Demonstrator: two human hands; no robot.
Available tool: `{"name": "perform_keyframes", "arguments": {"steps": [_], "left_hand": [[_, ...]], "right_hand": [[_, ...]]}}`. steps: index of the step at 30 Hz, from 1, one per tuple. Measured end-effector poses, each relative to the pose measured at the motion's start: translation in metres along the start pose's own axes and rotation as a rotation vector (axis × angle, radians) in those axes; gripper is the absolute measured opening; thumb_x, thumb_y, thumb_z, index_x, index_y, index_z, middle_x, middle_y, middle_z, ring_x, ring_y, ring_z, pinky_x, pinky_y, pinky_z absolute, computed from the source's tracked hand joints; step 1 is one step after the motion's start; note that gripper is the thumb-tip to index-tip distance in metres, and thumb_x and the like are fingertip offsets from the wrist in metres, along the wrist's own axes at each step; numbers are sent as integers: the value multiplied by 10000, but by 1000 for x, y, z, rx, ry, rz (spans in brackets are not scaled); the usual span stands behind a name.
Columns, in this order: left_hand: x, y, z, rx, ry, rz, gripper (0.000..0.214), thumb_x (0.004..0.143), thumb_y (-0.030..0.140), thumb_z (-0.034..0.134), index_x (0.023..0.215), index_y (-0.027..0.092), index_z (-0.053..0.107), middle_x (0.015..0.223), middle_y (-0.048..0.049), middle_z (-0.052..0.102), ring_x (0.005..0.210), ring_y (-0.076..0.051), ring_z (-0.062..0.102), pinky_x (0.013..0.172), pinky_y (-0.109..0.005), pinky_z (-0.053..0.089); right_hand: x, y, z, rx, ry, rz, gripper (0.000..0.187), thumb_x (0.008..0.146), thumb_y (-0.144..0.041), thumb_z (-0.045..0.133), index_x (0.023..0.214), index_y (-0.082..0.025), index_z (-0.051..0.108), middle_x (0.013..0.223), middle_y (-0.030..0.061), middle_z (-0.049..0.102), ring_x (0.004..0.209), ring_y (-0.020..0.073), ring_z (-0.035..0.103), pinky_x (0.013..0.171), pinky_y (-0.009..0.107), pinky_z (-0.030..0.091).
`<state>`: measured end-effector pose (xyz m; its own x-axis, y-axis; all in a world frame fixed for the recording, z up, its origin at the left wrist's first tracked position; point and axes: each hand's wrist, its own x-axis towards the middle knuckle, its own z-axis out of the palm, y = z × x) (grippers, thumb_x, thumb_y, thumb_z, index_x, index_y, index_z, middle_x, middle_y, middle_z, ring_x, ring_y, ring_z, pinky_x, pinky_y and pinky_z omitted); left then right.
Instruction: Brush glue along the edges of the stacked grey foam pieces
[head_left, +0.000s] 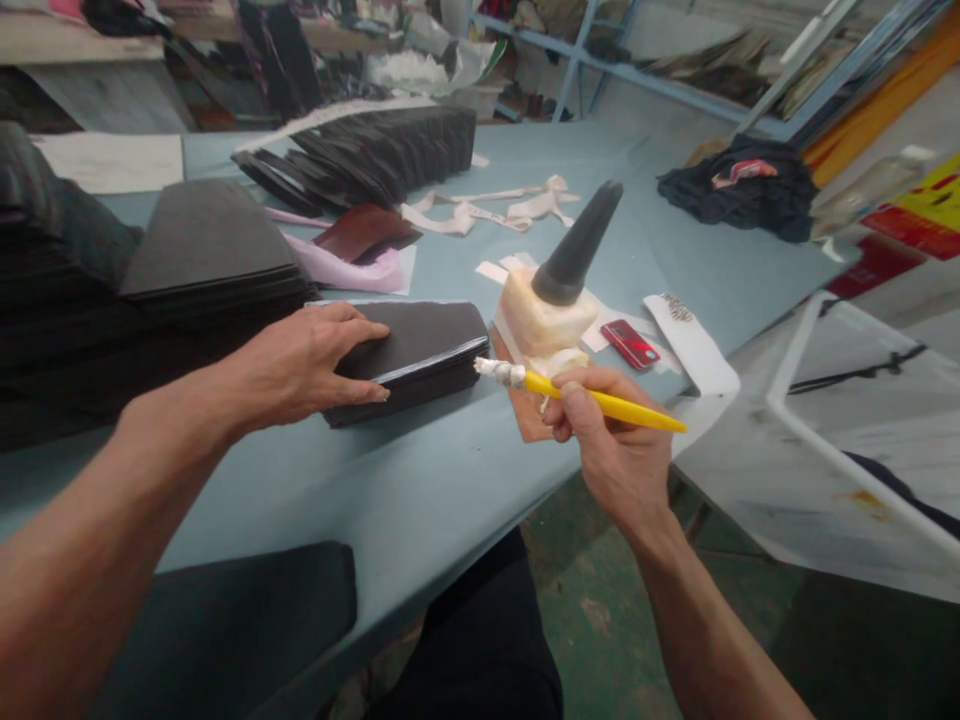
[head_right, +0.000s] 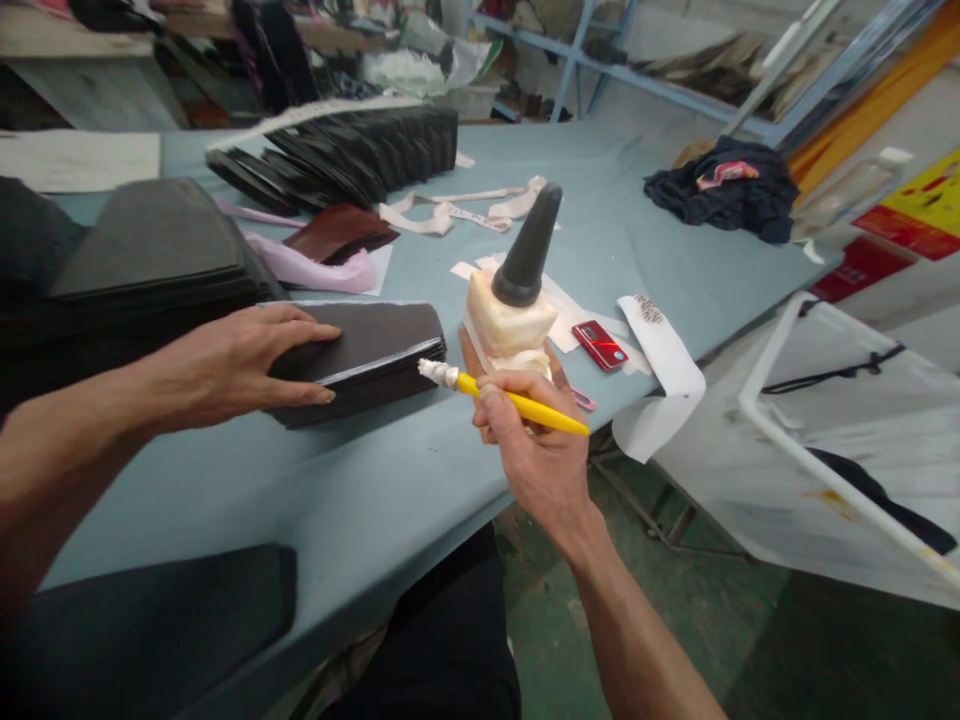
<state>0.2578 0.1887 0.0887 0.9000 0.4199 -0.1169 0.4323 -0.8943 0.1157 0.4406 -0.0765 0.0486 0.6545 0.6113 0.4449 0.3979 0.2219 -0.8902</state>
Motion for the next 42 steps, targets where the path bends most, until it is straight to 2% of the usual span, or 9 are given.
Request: {"name": "perform_keyframes", "arguments": {"steps": [8,14,20,24,30,34,35,39,42], "left_hand": [[-10,15,-20,-64,-16,-29,606,951,443,519,1474,160,637,1339,-109,684,1212,-268,649,1122,-405,502],[-7,5,-20,-131,-46,-41,654,845,475,541,1442,230,644,1344,-76,734,1161,-287,693,1086,-391,530],[-9,33,-2,56,142,-135,398,878,286,495,1231,188,649,1235,-149,721,1155,-321,682,1002,-434,541],[-21,53,-1,152,313,-223,255,920,242,501,1107,208,670,1173,-152,699,1148,-335,659,976,-446,521],[-80,64,-5,186,595,-245,140,985,230,531,1045,233,658,1194,-124,735,1153,-339,664,992,-488,517],[-138,54,9,246,837,-108,51,1038,238,596,1083,225,613,1166,-117,744,1069,-303,686,918,-454,538],[-153,50,13,256,961,-48,43,1025,251,641,1054,229,619,1098,-103,749,1005,-297,692,875,-441,540],[-207,40,32,254,1075,-80,99,978,209,740,1025,213,653,1057,-101,754,969,-282,706,872,-418,551],[-240,38,45,279,1139,-117,150,937,137,777,1001,204,658,1033,-94,755,942,-261,707,870,-395,553]], "right_hand": [[-19,4,-7,-15,-15,64,136,1001,-333,717,919,-232,756,680,-41,705,532,107,598,511,237,524],[-33,11,-12,0,37,66,202,1039,-413,704,964,-236,768,716,-18,725,571,127,627,544,255,550],[-45,10,-12,58,103,-7,158,1074,-349,649,1034,-261,773,721,-24,725,579,133,653,527,250,554],[-57,4,-20,-82,99,-135,146,1066,-245,628,1075,-288,768,780,-19,773,576,144,684,537,279,581],[-70,-5,-28,-254,69,-320,178,1052,-183,635,1127,-308,738,844,-19,828,587,161,725,631,333,638],[-66,-12,-18,-290,30,-412,119,1087,-213,605,1083,-276,706,815,-36,824,568,138,728,620,288,628],[-65,-15,-15,-329,14,-442,120,1095,-219,598,1046,-265,698,803,-47,818,559,121,724,626,266,621],[-61,-35,-3,-418,-49,-555,175,1115,-248,575,980,-256,686,782,-68,811,557,85,731,673,210,615],[-60,-60,1,-311,-130,-617,130,1100,-279,599,1015,-257,695,833,-17,833,660,132,792,702,234,661]]}}
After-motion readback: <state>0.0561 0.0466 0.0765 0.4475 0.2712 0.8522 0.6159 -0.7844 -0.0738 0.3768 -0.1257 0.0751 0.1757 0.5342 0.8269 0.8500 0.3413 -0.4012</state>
